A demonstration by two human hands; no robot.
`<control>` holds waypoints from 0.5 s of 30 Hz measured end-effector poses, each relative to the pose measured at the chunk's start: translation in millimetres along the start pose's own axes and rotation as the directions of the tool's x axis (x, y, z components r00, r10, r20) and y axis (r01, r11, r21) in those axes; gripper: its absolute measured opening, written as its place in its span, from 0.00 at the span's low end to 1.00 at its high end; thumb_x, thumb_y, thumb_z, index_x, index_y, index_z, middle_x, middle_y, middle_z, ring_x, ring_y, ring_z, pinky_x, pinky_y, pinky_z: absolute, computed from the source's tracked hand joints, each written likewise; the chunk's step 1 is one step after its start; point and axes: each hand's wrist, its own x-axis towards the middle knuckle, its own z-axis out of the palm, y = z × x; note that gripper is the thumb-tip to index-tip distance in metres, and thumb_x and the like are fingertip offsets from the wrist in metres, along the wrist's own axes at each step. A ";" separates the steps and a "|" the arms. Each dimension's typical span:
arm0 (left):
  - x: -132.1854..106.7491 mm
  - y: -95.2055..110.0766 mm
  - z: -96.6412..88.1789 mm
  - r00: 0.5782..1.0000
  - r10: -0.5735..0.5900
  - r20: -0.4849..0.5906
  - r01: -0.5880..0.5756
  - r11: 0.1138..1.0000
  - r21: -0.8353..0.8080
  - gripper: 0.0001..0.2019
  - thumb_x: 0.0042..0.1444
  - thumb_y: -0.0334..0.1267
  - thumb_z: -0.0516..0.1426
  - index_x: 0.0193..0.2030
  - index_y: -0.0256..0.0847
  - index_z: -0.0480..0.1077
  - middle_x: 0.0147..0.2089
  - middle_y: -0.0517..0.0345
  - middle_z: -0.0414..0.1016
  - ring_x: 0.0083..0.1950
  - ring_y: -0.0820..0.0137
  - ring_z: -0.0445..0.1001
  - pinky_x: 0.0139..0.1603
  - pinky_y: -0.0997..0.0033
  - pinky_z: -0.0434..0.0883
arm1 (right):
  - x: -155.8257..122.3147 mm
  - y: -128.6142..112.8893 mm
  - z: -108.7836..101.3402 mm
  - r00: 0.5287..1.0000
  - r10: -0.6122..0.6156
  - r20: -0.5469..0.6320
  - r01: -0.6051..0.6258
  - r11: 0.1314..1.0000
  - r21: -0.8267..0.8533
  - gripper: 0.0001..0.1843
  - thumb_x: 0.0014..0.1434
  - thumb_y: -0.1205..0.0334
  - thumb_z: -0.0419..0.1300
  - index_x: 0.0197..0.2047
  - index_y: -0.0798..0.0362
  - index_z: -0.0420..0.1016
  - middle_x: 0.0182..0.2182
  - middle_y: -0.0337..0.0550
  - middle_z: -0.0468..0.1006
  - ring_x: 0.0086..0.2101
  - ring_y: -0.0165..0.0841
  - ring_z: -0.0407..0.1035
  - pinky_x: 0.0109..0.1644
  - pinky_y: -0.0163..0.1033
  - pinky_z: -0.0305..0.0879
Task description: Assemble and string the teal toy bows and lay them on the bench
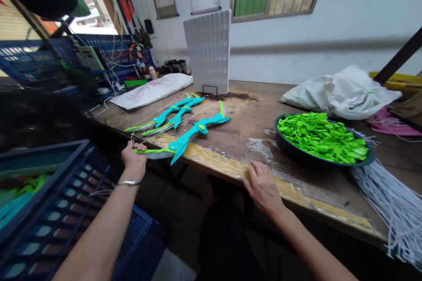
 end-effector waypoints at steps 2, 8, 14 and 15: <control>16.1 -19.8 13.9 0.997 0.026 -0.079 -0.019 0.996 0.090 0.13 0.68 0.44 0.58 0.51 0.36 0.71 0.43 0.54 0.75 0.35 0.71 0.74 0.33 0.70 0.75 | -9.1 5.8 15.6 0.999 0.037 0.007 -0.037 0.999 0.006 0.22 0.73 0.53 0.48 0.51 0.62 0.74 0.50 0.62 0.75 0.51 0.49 0.70 0.55 0.53 0.70; 42.0 -47.8 49.1 0.985 0.135 -0.111 -0.061 0.863 0.501 0.18 0.67 0.43 0.59 0.60 0.38 0.69 0.58 0.46 0.73 0.52 0.60 0.76 0.51 0.53 0.77 | -15.2 -1.5 20.4 0.999 0.046 0.022 -0.046 0.998 -0.032 0.21 0.72 0.54 0.49 0.53 0.63 0.73 0.51 0.62 0.75 0.53 0.50 0.68 0.59 0.55 0.68; 25.5 -29.8 56.9 0.958 0.257 0.125 -0.232 0.445 0.865 0.19 0.66 0.43 0.60 0.60 0.38 0.70 0.62 0.46 0.71 0.60 0.55 0.73 0.59 0.45 0.72 | -12.7 4.7 18.7 0.999 0.016 0.050 -0.016 1.000 0.012 0.20 0.72 0.55 0.49 0.49 0.62 0.73 0.50 0.64 0.75 0.51 0.51 0.69 0.55 0.56 0.69; 22.5 -17.0 54.6 0.944 0.274 0.184 -0.275 0.342 0.899 0.19 0.66 0.43 0.60 0.60 0.39 0.70 0.64 0.45 0.69 0.62 0.54 0.70 0.62 0.43 0.70 | -15.7 9.3 21.5 0.999 0.021 0.049 -0.023 0.998 0.052 0.20 0.71 0.53 0.48 0.48 0.60 0.73 0.49 0.64 0.75 0.49 0.52 0.69 0.53 0.56 0.69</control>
